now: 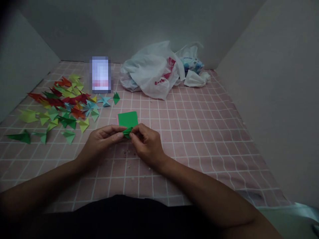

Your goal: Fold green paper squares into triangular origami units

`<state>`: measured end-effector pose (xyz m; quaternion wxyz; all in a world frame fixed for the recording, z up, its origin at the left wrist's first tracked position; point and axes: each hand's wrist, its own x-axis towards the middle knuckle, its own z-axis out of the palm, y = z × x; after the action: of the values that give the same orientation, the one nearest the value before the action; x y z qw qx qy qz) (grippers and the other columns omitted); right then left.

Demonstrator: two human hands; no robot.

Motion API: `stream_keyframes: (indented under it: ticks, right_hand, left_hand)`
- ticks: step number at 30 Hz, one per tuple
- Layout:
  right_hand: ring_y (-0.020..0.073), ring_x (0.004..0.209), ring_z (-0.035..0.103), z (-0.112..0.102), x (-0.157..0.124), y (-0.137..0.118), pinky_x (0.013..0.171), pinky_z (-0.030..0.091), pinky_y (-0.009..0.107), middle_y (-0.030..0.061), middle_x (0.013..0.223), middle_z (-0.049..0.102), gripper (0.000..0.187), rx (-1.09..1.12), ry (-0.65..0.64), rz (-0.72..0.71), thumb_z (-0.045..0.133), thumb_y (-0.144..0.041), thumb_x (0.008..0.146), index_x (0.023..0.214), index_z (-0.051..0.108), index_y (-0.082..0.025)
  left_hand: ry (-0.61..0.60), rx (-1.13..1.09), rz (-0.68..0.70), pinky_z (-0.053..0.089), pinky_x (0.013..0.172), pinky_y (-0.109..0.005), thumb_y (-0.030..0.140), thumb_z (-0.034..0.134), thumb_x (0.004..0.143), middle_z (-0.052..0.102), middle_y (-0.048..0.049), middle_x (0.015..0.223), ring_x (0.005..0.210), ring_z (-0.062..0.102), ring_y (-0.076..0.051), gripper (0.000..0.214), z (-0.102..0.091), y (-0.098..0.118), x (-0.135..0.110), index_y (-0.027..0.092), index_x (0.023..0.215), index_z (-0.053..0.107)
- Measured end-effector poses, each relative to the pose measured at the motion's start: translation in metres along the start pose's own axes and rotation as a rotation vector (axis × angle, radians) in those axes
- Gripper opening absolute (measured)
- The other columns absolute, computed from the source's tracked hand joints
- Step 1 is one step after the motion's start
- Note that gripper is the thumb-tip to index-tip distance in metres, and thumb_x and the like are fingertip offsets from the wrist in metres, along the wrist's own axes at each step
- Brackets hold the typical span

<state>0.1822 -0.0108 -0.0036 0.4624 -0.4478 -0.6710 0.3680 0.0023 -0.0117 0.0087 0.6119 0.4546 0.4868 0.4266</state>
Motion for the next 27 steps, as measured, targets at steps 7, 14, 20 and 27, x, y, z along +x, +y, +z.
stream_keyframes:
  ticks: [7, 14, 20, 27]
  right_hand:
    - [0.0109, 0.055, 0.047, 0.0018, 0.0, -0.0025, 0.052, 0.034, 0.026, -0.0051, 0.062, 0.05, 0.011, 0.146, -0.005, 0.15, 0.059, -0.024, 0.086, 0.077, 0.052, -0.022]
    - [0.0106, 0.054, 0.046, 0.0034, -0.0016, 0.0, 0.052, 0.033, 0.026, -0.0053, 0.061, 0.049, 0.013, 0.168, -0.006, 0.184, 0.06, -0.025, 0.086, 0.077, 0.053, -0.021]
    - [0.0105, 0.054, 0.049, 0.0037, -0.0019, 0.0008, 0.052, 0.034, 0.026, -0.0046, 0.061, 0.054, 0.012, 0.113, 0.016, 0.155, 0.062, -0.024, 0.086, 0.077, 0.054, -0.021]
    - [0.0102, 0.053, 0.049, 0.0052, -0.0023, 0.0011, 0.051, 0.034, 0.026, -0.0044, 0.06, 0.055, 0.013, 0.108, 0.024, 0.163, 0.062, -0.026, 0.086, 0.077, 0.055, -0.022]
  left_hand:
    - [0.012, -0.007, 0.004, 0.061, 0.088, -0.031, 0.028, 0.085, 0.07, 0.082, -0.0045, 0.098, 0.091, 0.076, -0.019, 0.029, 0.0041, 0.0009, 0.0013, 0.018, 0.096, 0.078]
    - [0.03, 0.01, 0.051, 0.062, 0.085, -0.028, 0.026, 0.083, 0.073, 0.082, -0.0036, 0.094, 0.088, 0.077, -0.017, 0.023, 0.0045, -0.0007, 0.0007, 0.018, 0.094, 0.078]
    - [0.038, 0.06, 0.084, 0.062, 0.084, -0.028, 0.026, 0.081, 0.074, 0.082, -0.0046, 0.095, 0.089, 0.077, -0.017, 0.021, 0.0048, -0.0005, 0.0003, 0.018, 0.093, 0.079]
    - [0.055, 0.09, 0.099, 0.062, 0.079, -0.027, 0.026, 0.08, 0.075, 0.082, -0.0044, 0.09, 0.082, 0.076, -0.017, 0.019, 0.0052, -0.001, 0.0001, 0.017, 0.091, 0.079]
